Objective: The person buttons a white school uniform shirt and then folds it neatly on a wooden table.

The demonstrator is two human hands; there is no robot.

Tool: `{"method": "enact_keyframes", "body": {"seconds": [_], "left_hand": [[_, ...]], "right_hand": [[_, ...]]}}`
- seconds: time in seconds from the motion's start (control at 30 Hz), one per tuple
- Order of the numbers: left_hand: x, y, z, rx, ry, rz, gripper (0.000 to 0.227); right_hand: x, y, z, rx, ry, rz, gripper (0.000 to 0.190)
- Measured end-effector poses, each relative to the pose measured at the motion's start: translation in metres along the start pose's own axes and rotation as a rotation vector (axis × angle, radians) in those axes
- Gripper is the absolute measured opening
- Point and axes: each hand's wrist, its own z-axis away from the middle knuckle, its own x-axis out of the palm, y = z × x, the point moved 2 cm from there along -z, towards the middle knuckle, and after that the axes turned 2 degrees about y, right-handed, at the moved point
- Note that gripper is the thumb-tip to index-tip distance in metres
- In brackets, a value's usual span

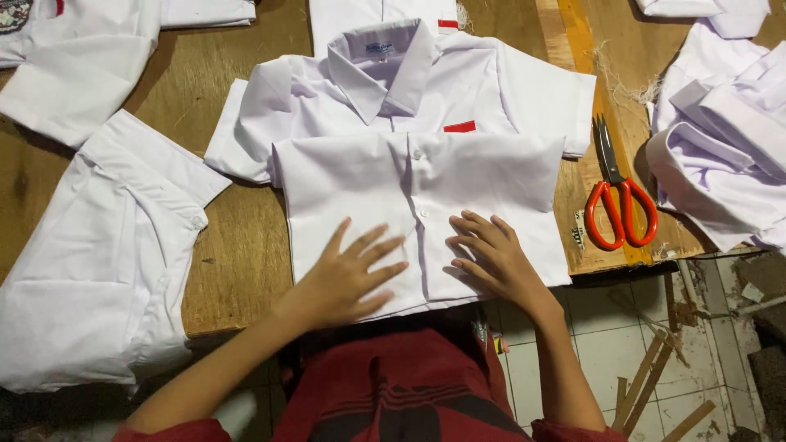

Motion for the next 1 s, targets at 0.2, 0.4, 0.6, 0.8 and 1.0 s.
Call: {"method": "enact_keyframes", "body": {"seconds": [0.2,0.4,0.6,0.8,1.0], "left_hand": [[0.012,0.027,0.013,0.062,-0.035,0.068,0.047],[0.017,0.02,0.032,0.071,-0.053,0.12,0.037],[0.003,0.024,0.04,0.053,-0.114,0.12,0.036],[0.005,0.037,0.002,-0.104,-0.049,0.116,0.044],[0.041,0.028,-0.018,-0.157,-0.107,-0.007,0.045]], "right_hand": [[-0.01,-0.025,0.005,-0.002,-0.12,0.002,0.067],[-0.017,-0.022,0.01,-0.01,-0.232,-0.034,0.071],[-0.022,-0.018,0.013,-0.058,-0.237,-0.154,0.05],[-0.023,-0.025,0.015,-0.138,-0.137,-0.208,0.029],[-0.033,-0.042,0.016,-0.141,-0.175,-0.217,0.023]]}}
